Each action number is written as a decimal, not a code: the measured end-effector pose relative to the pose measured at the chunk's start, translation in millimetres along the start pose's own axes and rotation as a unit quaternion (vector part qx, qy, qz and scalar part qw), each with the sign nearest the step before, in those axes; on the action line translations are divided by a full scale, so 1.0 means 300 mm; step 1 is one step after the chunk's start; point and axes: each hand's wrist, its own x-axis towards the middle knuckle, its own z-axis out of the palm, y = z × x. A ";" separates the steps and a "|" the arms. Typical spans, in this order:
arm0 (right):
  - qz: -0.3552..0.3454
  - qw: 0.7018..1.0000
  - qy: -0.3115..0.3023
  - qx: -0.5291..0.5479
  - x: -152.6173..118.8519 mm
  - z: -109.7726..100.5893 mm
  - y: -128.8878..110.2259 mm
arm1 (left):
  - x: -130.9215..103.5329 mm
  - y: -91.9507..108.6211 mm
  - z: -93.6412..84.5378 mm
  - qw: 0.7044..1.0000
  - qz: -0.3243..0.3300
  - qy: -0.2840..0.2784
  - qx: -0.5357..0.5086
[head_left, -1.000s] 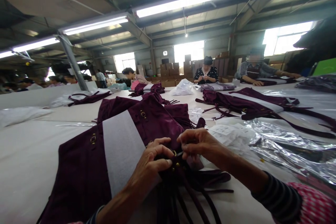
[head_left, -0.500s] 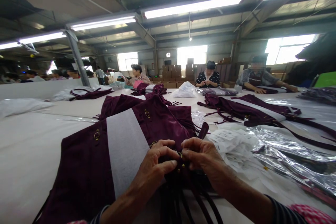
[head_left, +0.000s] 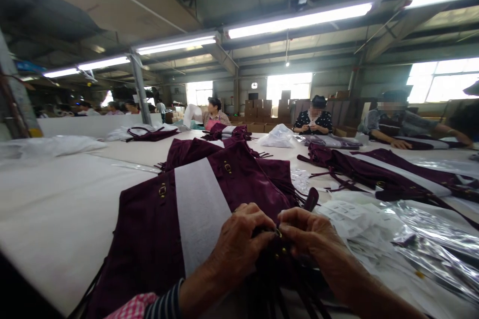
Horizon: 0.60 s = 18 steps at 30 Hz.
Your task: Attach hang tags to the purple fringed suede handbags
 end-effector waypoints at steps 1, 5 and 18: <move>0.006 1.000 -0.001 -0.001 0.001 0.001 -0.002 | -0.002 -0.001 0.008 1.000 -0.002 0.014 -0.008; 0.014 1.000 -0.003 -0.018 0.006 0.006 -0.009 | -0.008 -0.009 0.035 0.998 -0.004 0.053 -0.033; -0.058 0.971 -0.102 -0.210 0.053 -0.078 -0.033 | -0.001 0.013 0.044 0.971 -0.093 0.077 -0.208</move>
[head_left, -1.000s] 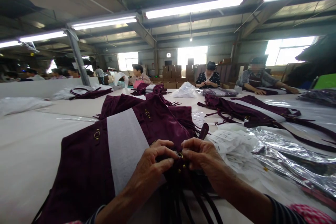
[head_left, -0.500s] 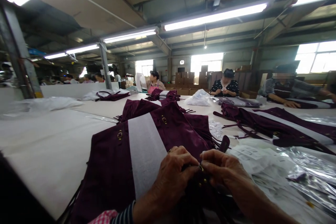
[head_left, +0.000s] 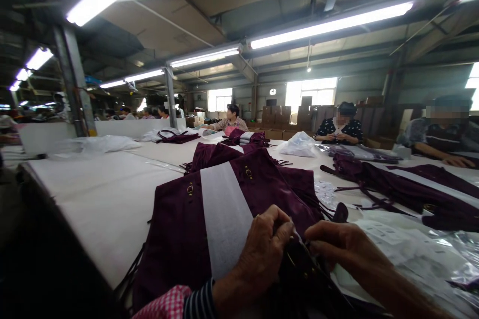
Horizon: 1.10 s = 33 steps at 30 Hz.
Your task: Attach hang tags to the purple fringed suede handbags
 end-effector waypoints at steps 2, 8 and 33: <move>-0.007 1.000 -0.023 -0.017 -0.008 -0.010 -0.004 | 0.011 0.020 -0.002 0.998 -0.004 -0.023 -0.055; -0.039 0.999 -0.007 0.019 -0.018 -0.026 -0.050 | 0.051 0.051 -0.014 0.995 -0.047 -0.072 -0.058; -0.109 0.985 0.037 -0.131 -0.099 -0.015 0.014 | 0.080 0.068 -0.019 0.980 -0.079 -0.172 -0.062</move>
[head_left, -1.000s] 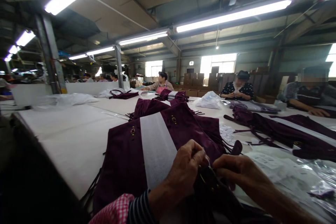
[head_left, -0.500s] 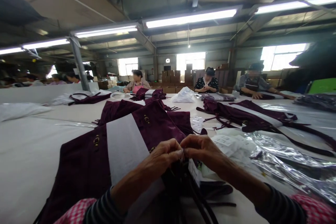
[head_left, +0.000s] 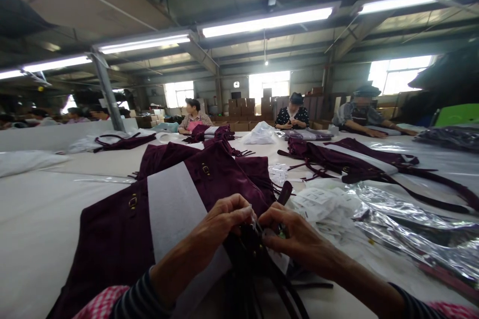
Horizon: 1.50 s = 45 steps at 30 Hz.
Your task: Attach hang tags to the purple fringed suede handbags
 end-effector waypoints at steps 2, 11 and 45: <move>-0.004 1.000 0.015 -0.026 0.000 0.019 0.008 | -0.003 0.002 0.004 1.000 -0.005 0.015 0.001; 0.050 0.997 0.028 0.051 0.022 0.017 0.000 | -0.009 -0.026 0.002 0.998 0.005 0.067 0.007; 0.032 0.991 0.008 0.129 0.051 0.024 0.037 | -0.025 -0.049 0.043 0.988 0.012 0.148 -0.030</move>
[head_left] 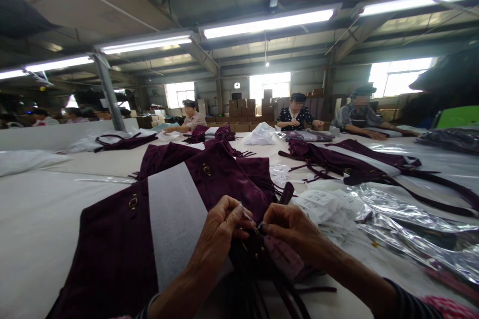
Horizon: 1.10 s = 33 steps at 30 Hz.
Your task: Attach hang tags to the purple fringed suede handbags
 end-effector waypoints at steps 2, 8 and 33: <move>-0.001 1.000 0.000 -0.002 0.000 -0.002 0.001 | -0.001 0.000 0.000 1.000 -0.002 0.004 0.004; -0.003 1.000 0.004 -0.012 0.003 -0.004 0.000 | -0.001 0.003 -0.002 1.000 -0.001 0.008 -0.006; 0.121 0.964 -0.062 0.230 -0.005 -0.038 -0.037 | -0.009 -0.004 0.005 0.962 -0.016 0.024 -0.272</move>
